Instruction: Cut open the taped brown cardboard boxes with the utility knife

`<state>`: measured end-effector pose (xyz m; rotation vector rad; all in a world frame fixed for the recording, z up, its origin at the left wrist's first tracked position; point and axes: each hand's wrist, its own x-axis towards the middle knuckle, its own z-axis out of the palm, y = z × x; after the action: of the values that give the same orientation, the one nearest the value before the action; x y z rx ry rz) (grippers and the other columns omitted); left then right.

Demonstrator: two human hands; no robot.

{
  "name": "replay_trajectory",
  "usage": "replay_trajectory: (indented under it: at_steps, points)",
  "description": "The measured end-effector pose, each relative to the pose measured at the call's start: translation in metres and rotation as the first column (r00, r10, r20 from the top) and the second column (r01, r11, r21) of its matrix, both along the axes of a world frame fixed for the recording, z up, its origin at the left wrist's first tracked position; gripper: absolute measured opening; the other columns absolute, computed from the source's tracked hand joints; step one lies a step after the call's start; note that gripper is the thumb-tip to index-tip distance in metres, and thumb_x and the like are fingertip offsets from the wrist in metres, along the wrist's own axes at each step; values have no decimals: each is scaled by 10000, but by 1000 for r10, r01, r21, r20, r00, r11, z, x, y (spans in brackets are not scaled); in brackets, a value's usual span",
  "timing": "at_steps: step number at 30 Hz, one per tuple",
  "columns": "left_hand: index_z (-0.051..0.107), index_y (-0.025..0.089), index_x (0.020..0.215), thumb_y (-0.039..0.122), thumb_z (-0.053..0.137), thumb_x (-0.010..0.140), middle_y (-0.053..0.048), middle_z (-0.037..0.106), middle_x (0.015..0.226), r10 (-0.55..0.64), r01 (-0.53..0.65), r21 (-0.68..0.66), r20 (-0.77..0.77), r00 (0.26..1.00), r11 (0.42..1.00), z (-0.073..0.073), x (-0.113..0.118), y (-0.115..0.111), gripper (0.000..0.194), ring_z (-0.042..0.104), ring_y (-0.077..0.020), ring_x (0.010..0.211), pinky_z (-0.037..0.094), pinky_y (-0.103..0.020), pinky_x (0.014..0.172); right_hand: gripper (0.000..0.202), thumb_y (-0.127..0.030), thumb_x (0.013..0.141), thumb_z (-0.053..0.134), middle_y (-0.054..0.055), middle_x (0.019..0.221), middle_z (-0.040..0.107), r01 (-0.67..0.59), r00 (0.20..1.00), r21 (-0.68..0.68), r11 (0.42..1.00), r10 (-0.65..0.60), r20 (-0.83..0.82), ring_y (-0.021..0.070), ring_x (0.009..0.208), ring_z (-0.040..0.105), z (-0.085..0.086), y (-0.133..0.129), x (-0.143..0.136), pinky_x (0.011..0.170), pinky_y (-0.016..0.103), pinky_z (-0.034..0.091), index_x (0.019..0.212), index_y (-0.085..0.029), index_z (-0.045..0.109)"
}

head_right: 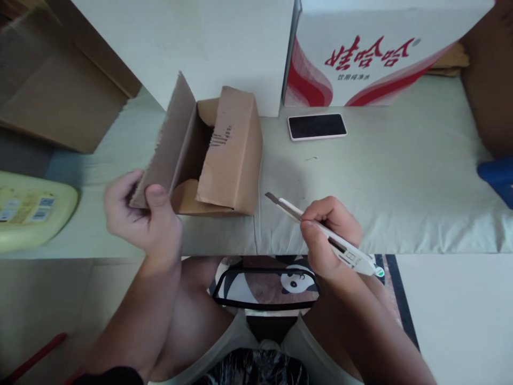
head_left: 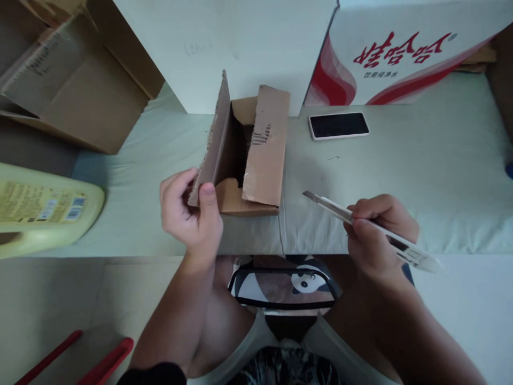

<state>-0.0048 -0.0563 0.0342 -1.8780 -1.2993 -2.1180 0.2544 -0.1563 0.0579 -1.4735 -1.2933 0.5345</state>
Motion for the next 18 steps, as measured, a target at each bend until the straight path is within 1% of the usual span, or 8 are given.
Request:
replay_trajectory:
  at_steps: [3, 5, 7, 9, 12, 14, 16, 18]
  points:
    - [748, 126, 1156, 370, 744, 963, -84, 752, 1051, 34, -31, -41, 83, 996, 999, 0, 0, 0, 312, 722, -178, 991, 558, -328, 896, 62, -240, 816, 612, -44, 559, 480, 48, 994, 24, 999, -45, -102, 126, 469, 422, -7, 4, 1, 442, 289, 315, 759, -246, 588]
    - [747, 104, 1176, 371, 733, 973, -96, 758, 1080, 43, -34, -76, 116, 992, 997, 0, -1, 0, 336, 729, -182, 1019, 560, -327, 923, 64, -234, 797, 627, -47, 546, 486, 59, 994, 0, 998, -59, -97, 120, 453, 424, -9, 9, 0, 425, 277, 314, 743, -242, 594]
    - [750, 101, 1168, 389, 720, 981, -88, 751, 1063, 54, -40, -95, 160, 986, 995, -1, -1, 1, 345, 718, -172, 995, 551, -319, 925, 67, -230, 784, 629, -55, 525, 481, 71, 996, -12, 997, -72, -61, 112, 437, 418, -8, 15, -1, 412, 261, 310, 728, -240, 593]
    - [748, 103, 1138, 425, 712, 981, -72, 733, 1013, 69, -45, -106, 236, 969, 993, -2, -1, 4, 361, 692, -162, 945, 541, -314, 914, 75, -246, 782, 627, -63, 505, 482, 64, 998, -19, 998, -64, 7, 104, 422, 412, -8, 20, -3, 408, 251, 314, 716, -239, 593]
    - [705, 120, 1094, 540, 715, 945, -56, 695, 980, 100, -55, -132, 366, 925, 990, -5, -3, 14, 446, 659, -171, 915, 546, -334, 917, 98, -300, 805, 644, -67, 505, 518, 35, 993, -87, 996, -25, 116, 108, 430, 465, -9, 25, -4, 436, 251, 366, 738, -236, 612]
    - [657, 148, 1095, 616, 717, 905, -53, 681, 1006, 113, -51, -155, 423, 899, 987, -9, -6, 22, 508, 653, -177, 936, 555, -349, 934, 142, -370, 852, 658, -59, 542, 592, 23, 992, -158, 987, -2, 129, 120, 441, 532, -12, 26, -2, 461, 256, 415, 838, -228, 659]
    - [622, 176, 1101, 660, 713, 878, -35, 652, 980, 121, -39, -184, 456, 882, 982, -15, -13, 30, 540, 640, -172, 937, 558, -348, 944, 268, -468, 911, 636, -24, 644, 703, 19, 993, -228, 973, 9, 120, 139, 460, 604, -15, 26, 2, 495, 276, 471, 997, -221, 693]
    - [600, 196, 1094, 701, 717, 846, -16, 609, 933, 134, -33, -209, 488, 863, 977, -23, -22, 38, 575, 627, -169, 923, 558, -344, 939, 371, -540, 942, 604, 23, 761, 774, 53, 986, -257, 965, -10, 165, 167, 512, 669, -17, 28, 8, 558, 311, 524, 1108, -220, 688]
